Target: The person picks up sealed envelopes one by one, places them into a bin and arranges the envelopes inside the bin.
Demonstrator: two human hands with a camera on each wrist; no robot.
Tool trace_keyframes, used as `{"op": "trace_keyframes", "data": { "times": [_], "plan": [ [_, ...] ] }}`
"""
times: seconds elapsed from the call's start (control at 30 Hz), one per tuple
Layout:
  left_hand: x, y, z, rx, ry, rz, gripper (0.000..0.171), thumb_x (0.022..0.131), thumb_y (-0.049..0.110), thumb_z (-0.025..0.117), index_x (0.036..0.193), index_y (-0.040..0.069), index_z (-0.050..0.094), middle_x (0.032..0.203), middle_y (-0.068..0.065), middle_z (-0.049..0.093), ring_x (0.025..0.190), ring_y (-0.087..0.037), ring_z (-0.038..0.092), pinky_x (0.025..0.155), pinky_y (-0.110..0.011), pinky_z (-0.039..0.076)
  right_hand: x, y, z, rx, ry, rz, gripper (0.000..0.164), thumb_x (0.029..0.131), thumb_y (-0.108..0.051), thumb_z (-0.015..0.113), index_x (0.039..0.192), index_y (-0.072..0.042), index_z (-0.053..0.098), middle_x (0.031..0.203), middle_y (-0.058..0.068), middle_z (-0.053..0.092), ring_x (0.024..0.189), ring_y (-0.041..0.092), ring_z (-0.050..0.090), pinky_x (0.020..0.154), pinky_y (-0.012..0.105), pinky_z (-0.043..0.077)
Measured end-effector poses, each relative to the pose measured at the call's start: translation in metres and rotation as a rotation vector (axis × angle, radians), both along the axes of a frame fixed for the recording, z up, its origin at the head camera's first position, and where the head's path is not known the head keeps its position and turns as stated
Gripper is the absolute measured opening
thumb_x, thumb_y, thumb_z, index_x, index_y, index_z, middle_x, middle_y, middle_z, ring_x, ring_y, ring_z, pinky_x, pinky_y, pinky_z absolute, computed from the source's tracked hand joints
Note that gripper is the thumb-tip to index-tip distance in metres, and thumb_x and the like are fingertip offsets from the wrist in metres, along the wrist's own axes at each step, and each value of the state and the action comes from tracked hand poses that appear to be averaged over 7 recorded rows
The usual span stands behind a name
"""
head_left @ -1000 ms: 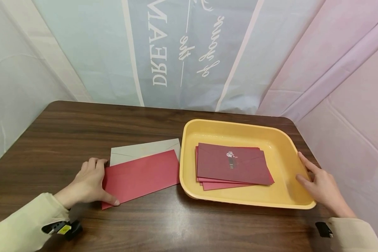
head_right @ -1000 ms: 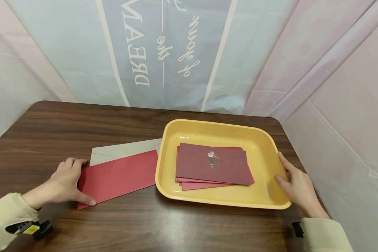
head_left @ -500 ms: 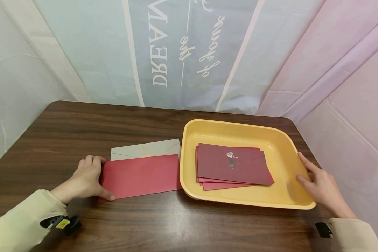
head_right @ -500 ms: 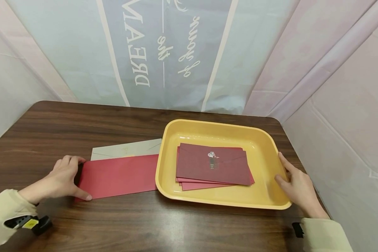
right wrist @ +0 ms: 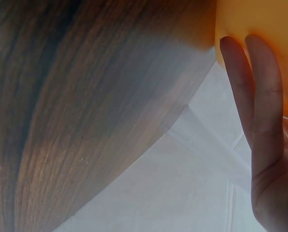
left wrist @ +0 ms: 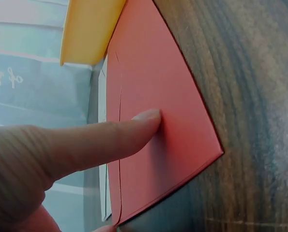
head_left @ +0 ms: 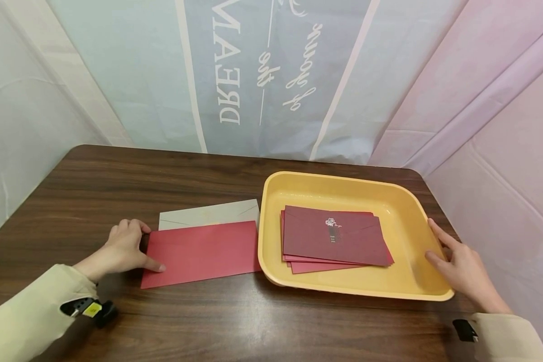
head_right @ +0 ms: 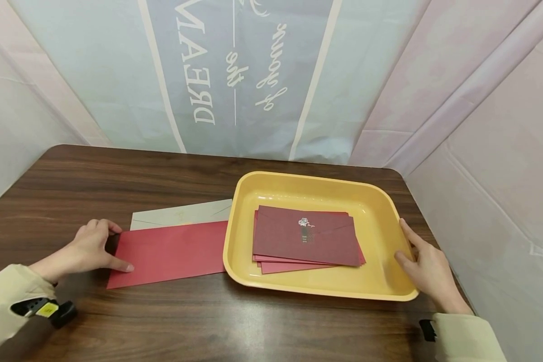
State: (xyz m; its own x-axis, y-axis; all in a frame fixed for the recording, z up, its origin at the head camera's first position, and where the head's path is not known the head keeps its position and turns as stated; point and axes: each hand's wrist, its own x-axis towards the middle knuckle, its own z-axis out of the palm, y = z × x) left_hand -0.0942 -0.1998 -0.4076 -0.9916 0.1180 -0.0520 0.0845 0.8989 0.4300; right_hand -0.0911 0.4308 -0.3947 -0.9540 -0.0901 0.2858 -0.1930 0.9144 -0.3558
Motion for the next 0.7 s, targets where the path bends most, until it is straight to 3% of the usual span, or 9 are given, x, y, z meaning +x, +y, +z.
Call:
{"op": "trace_keyframes", "data": {
  "times": [0.13,0.33,0.7],
  "plan": [
    [-0.0040,-0.0025,0.0013,0.050,-0.044,0.043,0.079,0.061,0.032,0.089,0.108,-0.015,0.046,0.100,-0.031,0.045,0.100,-0.049,0.037,0.083,-0.055,0.037,0.0002,0.0000,-0.0004,0.000,0.000,0.005,0.069,0.085,-0.009,0.067,0.147,-0.008,0.036,0.092,0.036,0.066,0.061,-0.013,0.049,0.051,0.018,0.040],
    [-0.0068,-0.0039,0.0051,0.139,-0.155,0.112,0.072,0.071,0.030,0.082,0.111,-0.014,0.043,0.099,-0.026,0.041,0.093,-0.038,0.039,0.072,-0.038,0.038,0.0001,-0.0002,-0.0008,-0.004,-0.002,0.008,0.069,0.085,-0.009,0.067,0.147,-0.008,0.036,0.092,0.036,0.066,0.062,-0.014,0.050,0.051,0.017,0.040],
    [-0.0095,-0.0106,0.0084,0.347,-0.271,0.107,0.059,0.085,0.024,0.071,0.114,-0.013,0.035,0.100,-0.021,0.053,0.087,-0.024,0.053,0.070,-0.029,0.042,-0.0003,0.0010,-0.0006,-0.008,0.008,0.012,0.069,0.085,-0.008,0.067,0.147,-0.008,0.036,0.094,0.037,0.065,0.062,-0.015,0.049,0.050,0.015,0.040]
  ]
}}
